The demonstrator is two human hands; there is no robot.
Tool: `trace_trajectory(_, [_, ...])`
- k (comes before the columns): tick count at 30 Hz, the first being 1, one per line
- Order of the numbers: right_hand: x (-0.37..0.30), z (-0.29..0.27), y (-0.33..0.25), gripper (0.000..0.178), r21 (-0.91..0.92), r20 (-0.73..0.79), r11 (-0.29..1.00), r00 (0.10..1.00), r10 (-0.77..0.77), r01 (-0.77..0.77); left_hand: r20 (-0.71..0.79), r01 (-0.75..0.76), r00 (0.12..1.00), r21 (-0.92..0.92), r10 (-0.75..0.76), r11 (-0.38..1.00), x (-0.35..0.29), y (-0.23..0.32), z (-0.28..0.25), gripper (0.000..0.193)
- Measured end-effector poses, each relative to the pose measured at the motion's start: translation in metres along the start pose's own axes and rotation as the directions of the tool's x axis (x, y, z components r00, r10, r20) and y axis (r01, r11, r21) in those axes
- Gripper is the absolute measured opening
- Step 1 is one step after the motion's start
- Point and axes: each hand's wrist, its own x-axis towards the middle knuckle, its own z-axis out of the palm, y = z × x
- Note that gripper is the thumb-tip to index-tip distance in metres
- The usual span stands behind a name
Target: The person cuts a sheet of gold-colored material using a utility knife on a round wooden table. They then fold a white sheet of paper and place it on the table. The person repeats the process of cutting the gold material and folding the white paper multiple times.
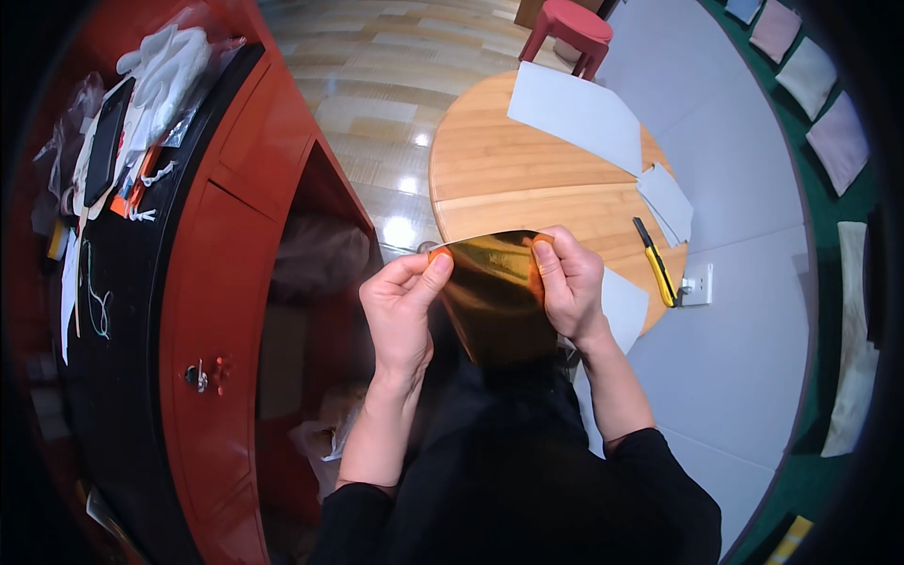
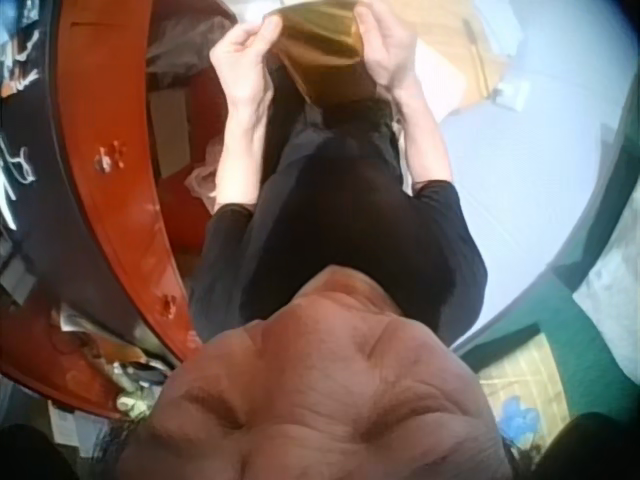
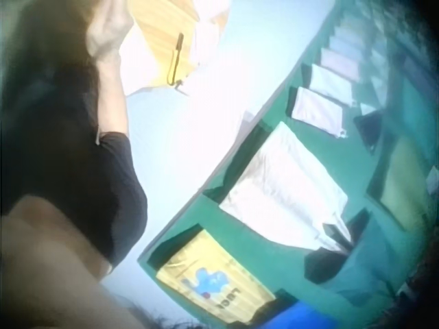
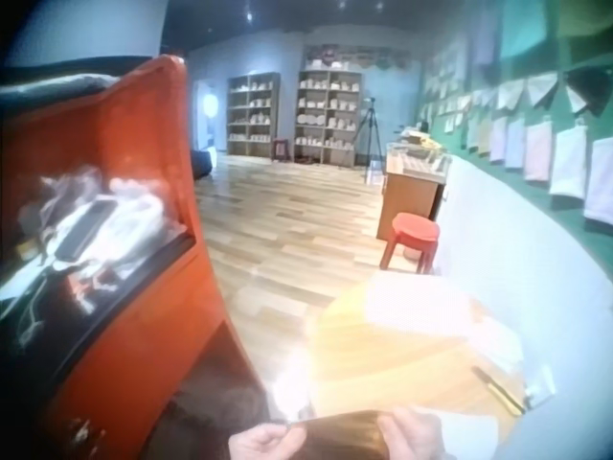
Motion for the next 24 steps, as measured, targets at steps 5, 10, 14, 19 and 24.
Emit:
trace_trajectory(5, [0.003, -0.001, 0.001, 0.017, 0.051, 0.017, 0.997, 0.998, 0.064, -0.065, 0.021, 0.021, 1.0, -0.067, -0.019, 0.998, 0.006, -0.003, 0.0, 0.009])
trace_trajectory(10, [0.0, 0.005, 0.001, 0.019, 0.151, 0.042, 0.976, 0.988, 0.15, -0.154, -0.016, -0.156, 0.987, 0.157, 0.16, 0.975, 0.01, -0.008, -0.001, 0.014])
trace_trajectory(14, [-0.002, 0.008, 0.002, 0.02, 0.124, 0.024, 0.983, 0.99, 0.136, -0.138, -0.024, -0.266, 0.961, 0.192, 0.275, 0.945, 0.011, -0.012, 0.002, 0.017])
trace_trajectory(19, [0.005, 0.007, 0.012, 0.022, 0.099, -0.053, 0.991, 0.994, 0.092, -0.086, -0.001, -0.132, 0.991, 0.15, 0.134, 0.98, 0.02, -0.022, 0.004, 0.012])
trace_trajectory(24, [0.012, 0.001, 0.02, 0.023, 0.132, -0.109, 0.989, 0.991, 0.083, -0.068, 0.075, -0.007, 0.997, 0.212, -0.009, 0.977, -0.001, -0.032, 0.005, 0.011])
